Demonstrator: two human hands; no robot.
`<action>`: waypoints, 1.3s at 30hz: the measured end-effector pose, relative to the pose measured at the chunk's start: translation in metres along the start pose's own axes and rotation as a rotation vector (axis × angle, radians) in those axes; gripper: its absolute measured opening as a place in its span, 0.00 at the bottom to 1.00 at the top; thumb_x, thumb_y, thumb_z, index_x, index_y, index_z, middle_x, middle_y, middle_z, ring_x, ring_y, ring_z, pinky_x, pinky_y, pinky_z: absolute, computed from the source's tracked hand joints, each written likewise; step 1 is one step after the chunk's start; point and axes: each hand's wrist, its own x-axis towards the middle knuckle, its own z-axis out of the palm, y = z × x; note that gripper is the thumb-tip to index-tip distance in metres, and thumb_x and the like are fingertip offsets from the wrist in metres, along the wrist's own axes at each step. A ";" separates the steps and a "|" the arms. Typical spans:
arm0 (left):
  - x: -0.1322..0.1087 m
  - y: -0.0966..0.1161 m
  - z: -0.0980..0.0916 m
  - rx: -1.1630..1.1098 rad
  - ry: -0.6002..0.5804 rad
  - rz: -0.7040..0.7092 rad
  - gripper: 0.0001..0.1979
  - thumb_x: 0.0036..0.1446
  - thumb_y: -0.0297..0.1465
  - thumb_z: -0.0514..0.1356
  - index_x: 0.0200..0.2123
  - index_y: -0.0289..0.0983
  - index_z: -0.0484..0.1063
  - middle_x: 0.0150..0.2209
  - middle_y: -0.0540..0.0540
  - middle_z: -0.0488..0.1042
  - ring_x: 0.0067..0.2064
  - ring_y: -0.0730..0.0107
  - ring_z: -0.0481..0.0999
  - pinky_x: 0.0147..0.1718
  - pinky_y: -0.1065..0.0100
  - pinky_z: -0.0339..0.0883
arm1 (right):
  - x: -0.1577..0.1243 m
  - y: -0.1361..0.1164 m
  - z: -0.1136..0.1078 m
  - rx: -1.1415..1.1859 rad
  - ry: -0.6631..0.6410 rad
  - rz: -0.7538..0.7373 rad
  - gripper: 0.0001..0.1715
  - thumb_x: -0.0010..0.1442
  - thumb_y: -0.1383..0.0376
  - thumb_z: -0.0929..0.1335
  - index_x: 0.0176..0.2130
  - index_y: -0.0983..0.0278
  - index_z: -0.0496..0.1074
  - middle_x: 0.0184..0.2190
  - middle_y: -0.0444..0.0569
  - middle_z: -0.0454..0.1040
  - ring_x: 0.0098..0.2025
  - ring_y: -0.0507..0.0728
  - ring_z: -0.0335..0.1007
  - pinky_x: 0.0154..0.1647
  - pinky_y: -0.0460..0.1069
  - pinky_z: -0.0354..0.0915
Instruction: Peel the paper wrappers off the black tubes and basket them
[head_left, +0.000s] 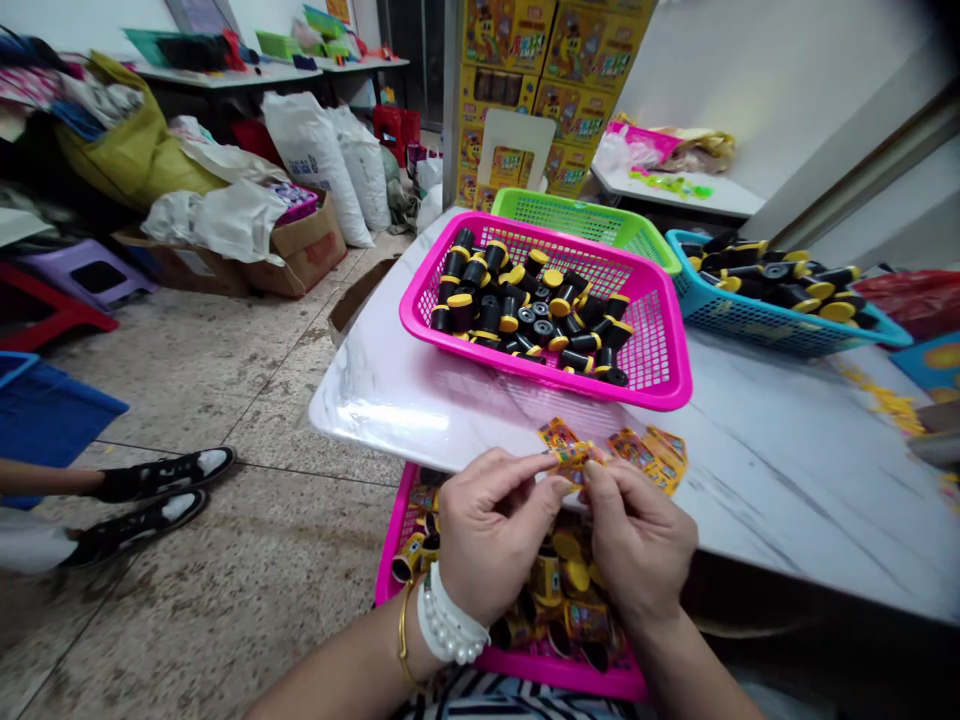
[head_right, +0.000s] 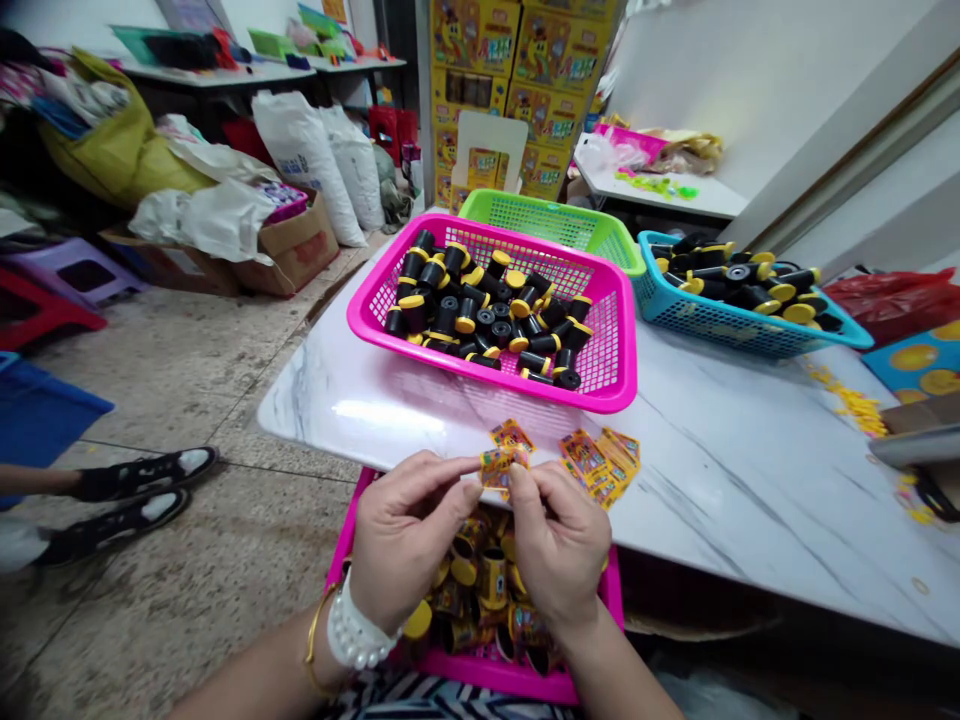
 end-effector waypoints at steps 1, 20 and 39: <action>0.001 -0.001 -0.001 -0.002 -0.013 -0.021 0.08 0.58 0.33 0.68 0.38 0.36 0.85 0.26 0.48 0.72 0.28 0.72 0.70 0.28 0.70 0.66 | 0.001 -0.001 0.000 -0.007 -0.036 -0.030 0.18 0.66 0.66 0.69 0.24 0.62 0.70 0.21 0.41 0.65 0.24 0.50 0.60 0.27 0.47 0.60; 0.025 -0.018 -0.025 -0.561 -0.005 -0.567 0.21 0.45 0.44 0.74 0.31 0.31 0.78 0.20 0.51 0.72 0.14 0.88 0.56 0.13 0.80 0.42 | 0.202 0.036 -0.004 -0.795 -0.569 -0.224 0.10 0.51 0.62 0.75 0.21 0.59 0.77 0.19 0.47 0.75 0.25 0.58 0.71 0.27 0.50 0.61; 0.046 -0.010 -0.015 -0.934 -0.093 -0.722 0.20 0.38 0.32 0.78 0.29 0.32 0.72 0.20 0.56 0.69 0.14 0.89 0.59 0.10 0.84 0.44 | 0.088 -0.022 -0.043 0.161 -0.530 0.025 0.15 0.58 0.62 0.77 0.47 0.56 0.78 0.40 0.46 0.81 0.40 0.55 0.79 0.40 0.48 0.75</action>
